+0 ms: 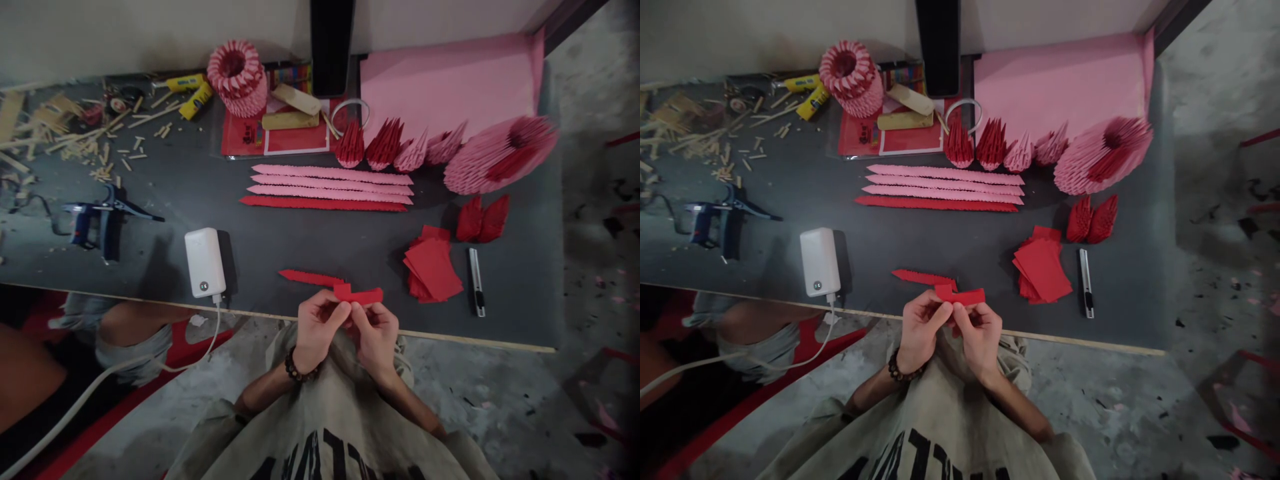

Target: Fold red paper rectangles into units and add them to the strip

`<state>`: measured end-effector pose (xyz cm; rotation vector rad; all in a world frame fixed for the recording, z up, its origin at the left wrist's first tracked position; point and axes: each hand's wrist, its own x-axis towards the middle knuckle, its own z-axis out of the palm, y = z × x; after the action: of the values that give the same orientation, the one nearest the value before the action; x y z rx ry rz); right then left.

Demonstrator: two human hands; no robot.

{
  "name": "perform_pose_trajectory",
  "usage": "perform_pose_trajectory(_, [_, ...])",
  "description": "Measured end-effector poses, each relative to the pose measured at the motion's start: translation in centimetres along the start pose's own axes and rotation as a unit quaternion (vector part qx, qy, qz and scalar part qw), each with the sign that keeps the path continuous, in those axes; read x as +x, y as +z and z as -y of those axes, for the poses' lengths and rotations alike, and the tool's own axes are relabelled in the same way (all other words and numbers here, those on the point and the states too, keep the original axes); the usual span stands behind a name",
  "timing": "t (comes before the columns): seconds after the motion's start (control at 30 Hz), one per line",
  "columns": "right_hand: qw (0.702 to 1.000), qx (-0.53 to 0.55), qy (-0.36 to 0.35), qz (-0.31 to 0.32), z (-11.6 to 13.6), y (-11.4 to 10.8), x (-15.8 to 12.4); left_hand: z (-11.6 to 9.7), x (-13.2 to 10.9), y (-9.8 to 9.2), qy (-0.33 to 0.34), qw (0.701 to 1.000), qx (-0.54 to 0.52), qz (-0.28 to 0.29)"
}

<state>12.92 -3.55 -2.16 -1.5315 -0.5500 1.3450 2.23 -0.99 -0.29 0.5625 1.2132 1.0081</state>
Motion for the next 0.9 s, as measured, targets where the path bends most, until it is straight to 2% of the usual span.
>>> perform_pose_trajectory(0.07, [1.0,-0.008,-0.005,0.023,0.3,-0.2,0.0,0.0,-0.1,0.0,-0.008,1.0,-0.003,-0.009])
perform_pose_trajectory(0.17, [0.989,-0.102,-0.092,0.059,0.8,-1.3,0.1,-0.1,-0.1,0.0,-0.004,0.999,-0.009,-0.033])
perform_pose_trajectory(0.23, [0.972,-0.166,-0.159,0.036,1.0,-2.4,0.5,-0.3,-0.1,0.0,-0.004,0.999,-0.012,-0.037])
perform_pose_trajectory(0.33, [0.96,-0.187,-0.208,0.028,1.4,-4.1,1.7,-0.6,-0.2,0.2,-0.02,0.999,-0.022,-0.024])
perform_pose_trajectory(0.4, [0.935,-0.199,-0.281,0.087,1.9,-4.9,2.7,-0.7,-0.3,0.3,-0.037,0.999,-0.03,-0.016])
perform_pose_trajectory(0.47, [0.912,-0.202,-0.322,0.156,2.6,-5.5,3.4,-0.9,-0.4,0.4,-0.053,0.998,-0.033,-0.01])
perform_pose_trajectory(0.53, [0.895,-0.219,-0.327,0.211,3.2,-5.8,3.9,-1.0,-0.4,0.5,-0.065,0.997,-0.028,-0.003])
perform_pose_trajectory(0.6, [0.888,-0.23,-0.325,0.231,3.6,-5.9,4.1,-1.0,-0.4,0.5,-0.074,0.997,-0.02,0.007])
perform_pose_trajectory(0.77, [0.899,-0.218,-0.326,0.193,4.0,-5.4,4.1,-0.1,-0.3,0.3,-0.079,0.997,0.004,0.014])
perform_pose_trajectory(0.9, [0.94,-0.185,-0.24,0.158,4.0,-4.5,3.6,0.4,-0.1,0.1,-0.067,0.997,0.027,-0.016])
